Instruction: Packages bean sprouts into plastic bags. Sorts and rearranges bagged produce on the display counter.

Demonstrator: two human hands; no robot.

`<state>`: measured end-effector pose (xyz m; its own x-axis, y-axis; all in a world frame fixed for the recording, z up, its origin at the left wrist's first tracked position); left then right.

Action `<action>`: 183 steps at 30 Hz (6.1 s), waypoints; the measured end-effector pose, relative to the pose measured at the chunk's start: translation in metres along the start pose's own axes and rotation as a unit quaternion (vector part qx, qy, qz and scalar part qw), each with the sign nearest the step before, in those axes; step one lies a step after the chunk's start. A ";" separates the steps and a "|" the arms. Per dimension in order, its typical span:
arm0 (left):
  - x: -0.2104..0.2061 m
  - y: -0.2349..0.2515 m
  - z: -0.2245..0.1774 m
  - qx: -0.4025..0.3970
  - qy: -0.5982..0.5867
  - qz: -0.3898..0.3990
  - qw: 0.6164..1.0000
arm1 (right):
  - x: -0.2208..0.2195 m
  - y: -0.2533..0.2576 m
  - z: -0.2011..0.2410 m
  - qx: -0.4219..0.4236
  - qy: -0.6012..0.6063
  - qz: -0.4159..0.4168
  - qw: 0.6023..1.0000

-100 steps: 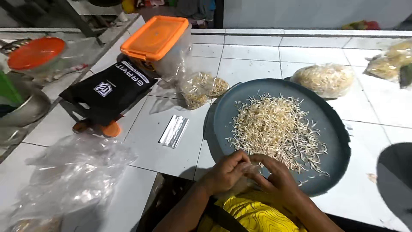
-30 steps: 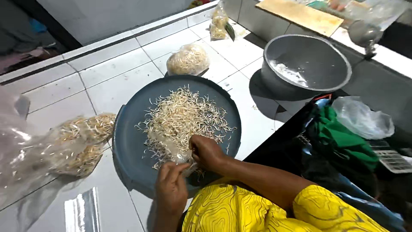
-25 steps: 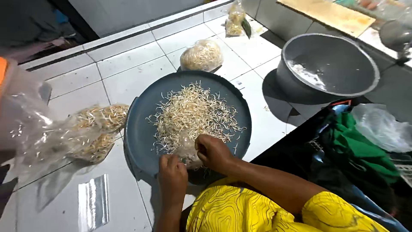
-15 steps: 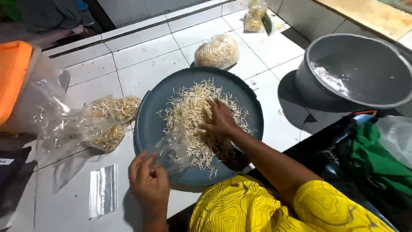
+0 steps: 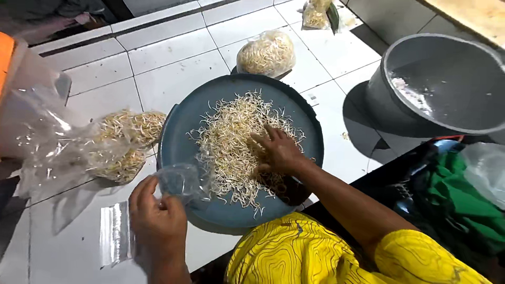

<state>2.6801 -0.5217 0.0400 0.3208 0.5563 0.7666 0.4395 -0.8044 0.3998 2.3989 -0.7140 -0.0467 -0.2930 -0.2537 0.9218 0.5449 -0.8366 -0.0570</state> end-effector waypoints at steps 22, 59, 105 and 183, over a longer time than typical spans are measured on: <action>-0.159 0.025 -0.138 -0.114 -0.073 0.283 0.949 | 0.016 -0.028 -0.013 -0.229 0.746 0.013 0.625; -0.032 0.021 -0.023 0.095 -0.299 0.082 0.946 | -0.034 -0.022 0.070 0.094 -0.024 -0.011 0.995; -0.025 0.065 -0.083 0.032 -0.361 0.159 0.918 | 0.109 0.020 0.124 0.132 0.147 -0.215 0.957; -0.144 -0.005 -0.138 -0.099 -0.154 0.289 0.940 | 0.042 -0.059 0.005 -0.151 0.691 0.075 0.703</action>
<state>2.5162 -0.6264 -0.0032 0.6995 0.0242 0.7143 -0.0378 -0.9968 0.0708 2.3585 -0.6732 -0.0029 -0.8476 -0.4039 -0.3442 0.5198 -0.7624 -0.3853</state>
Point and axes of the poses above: each hand's wrist, its own y-axis towards the middle knuckle, its own x-axis out of the back of the hand, z = x × y, the point moved 5 cm from there along y, towards the middle knuckle, and after that the axes turned 1 degree about x, right-handed, at the moved point
